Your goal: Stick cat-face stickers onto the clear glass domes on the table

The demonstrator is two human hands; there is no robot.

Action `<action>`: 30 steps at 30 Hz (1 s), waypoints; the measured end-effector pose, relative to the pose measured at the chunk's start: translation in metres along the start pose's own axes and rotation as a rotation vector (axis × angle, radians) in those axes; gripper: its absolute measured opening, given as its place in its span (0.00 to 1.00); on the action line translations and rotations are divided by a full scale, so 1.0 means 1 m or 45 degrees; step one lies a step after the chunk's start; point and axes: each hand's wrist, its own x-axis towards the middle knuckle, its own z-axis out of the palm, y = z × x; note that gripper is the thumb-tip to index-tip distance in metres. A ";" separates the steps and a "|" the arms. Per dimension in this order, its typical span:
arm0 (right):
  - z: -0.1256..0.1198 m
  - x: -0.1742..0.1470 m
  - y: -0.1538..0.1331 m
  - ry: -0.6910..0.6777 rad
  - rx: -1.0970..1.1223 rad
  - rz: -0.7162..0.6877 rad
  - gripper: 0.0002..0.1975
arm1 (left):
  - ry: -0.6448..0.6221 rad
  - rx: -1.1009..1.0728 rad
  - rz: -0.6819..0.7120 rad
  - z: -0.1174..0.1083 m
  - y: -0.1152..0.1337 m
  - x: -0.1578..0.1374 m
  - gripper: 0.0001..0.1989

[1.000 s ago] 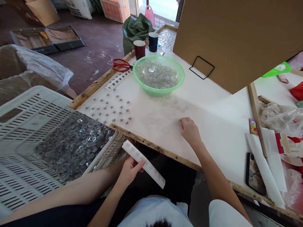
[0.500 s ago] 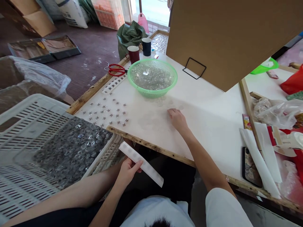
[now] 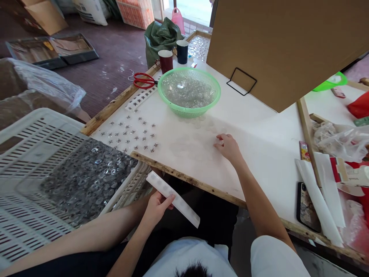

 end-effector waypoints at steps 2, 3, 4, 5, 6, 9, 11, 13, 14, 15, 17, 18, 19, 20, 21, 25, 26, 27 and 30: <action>-0.001 -0.004 0.000 -0.023 -0.046 -0.012 0.16 | -0.009 0.001 0.003 0.000 -0.001 0.000 0.17; -0.001 -0.005 -0.001 -0.027 -0.061 -0.018 0.15 | -0.012 0.002 0.006 0.000 -0.001 0.001 0.17; -0.001 -0.007 -0.002 -0.026 -0.071 -0.026 0.14 | -0.013 0.005 0.007 0.000 -0.001 0.001 0.17; -0.001 -0.008 -0.002 -0.025 -0.072 -0.036 0.14 | -0.010 0.009 0.008 0.000 -0.001 0.001 0.18; -0.001 -0.009 -0.002 -0.025 -0.059 -0.048 0.14 | -0.004 0.014 0.009 0.000 -0.001 0.001 0.18; -0.001 -0.005 0.000 0.005 0.004 -0.086 0.14 | 0.011 0.024 0.014 0.001 -0.001 0.001 0.20; -0.002 0.003 0.002 0.092 0.006 -0.101 0.15 | 0.007 0.026 0.020 0.002 -0.002 0.001 0.20; -0.001 0.012 0.003 0.178 -0.048 -0.109 0.16 | 0.002 0.029 0.027 0.002 -0.002 0.002 0.20; 0.001 0.017 0.003 0.195 -0.089 -0.114 0.17 | 0.002 0.031 0.030 0.002 -0.003 0.002 0.20; 0.002 0.021 0.002 0.195 -0.132 -0.120 0.18 | 0.004 0.033 0.032 0.001 -0.003 0.002 0.20; 0.006 0.025 0.000 0.179 -0.204 -0.124 0.18 | 0.011 0.037 0.032 0.001 -0.003 0.001 0.20; 0.007 0.025 -0.002 0.179 -0.222 -0.122 0.17 | 0.016 0.037 0.031 0.000 -0.003 0.001 0.20; 0.008 0.025 -0.003 0.188 -0.221 -0.118 0.16 | 0.018 0.037 0.029 0.000 -0.002 0.001 0.19; 0.009 0.023 -0.003 0.197 -0.197 -0.112 0.15 | 0.017 0.034 0.028 0.000 -0.002 0.000 0.19; 0.008 0.021 -0.003 0.200 -0.149 -0.099 0.15 | 0.012 0.031 0.026 -0.001 -0.002 0.000 0.19; -0.001 0.013 0.005 0.094 0.150 0.110 0.15 | -0.010 0.024 0.022 -0.001 -0.002 0.001 0.18; -0.003 0.011 0.009 0.053 0.175 0.176 0.15 | -0.006 0.025 0.021 -0.001 -0.002 0.002 0.18; -0.006 0.010 0.012 0.025 0.159 0.221 0.14 | -0.002 0.026 0.021 -0.001 -0.002 0.002 0.18; -0.009 0.008 0.018 0.063 -0.045 0.219 0.11 | 0.000 0.022 0.018 0.000 -0.004 0.002 0.19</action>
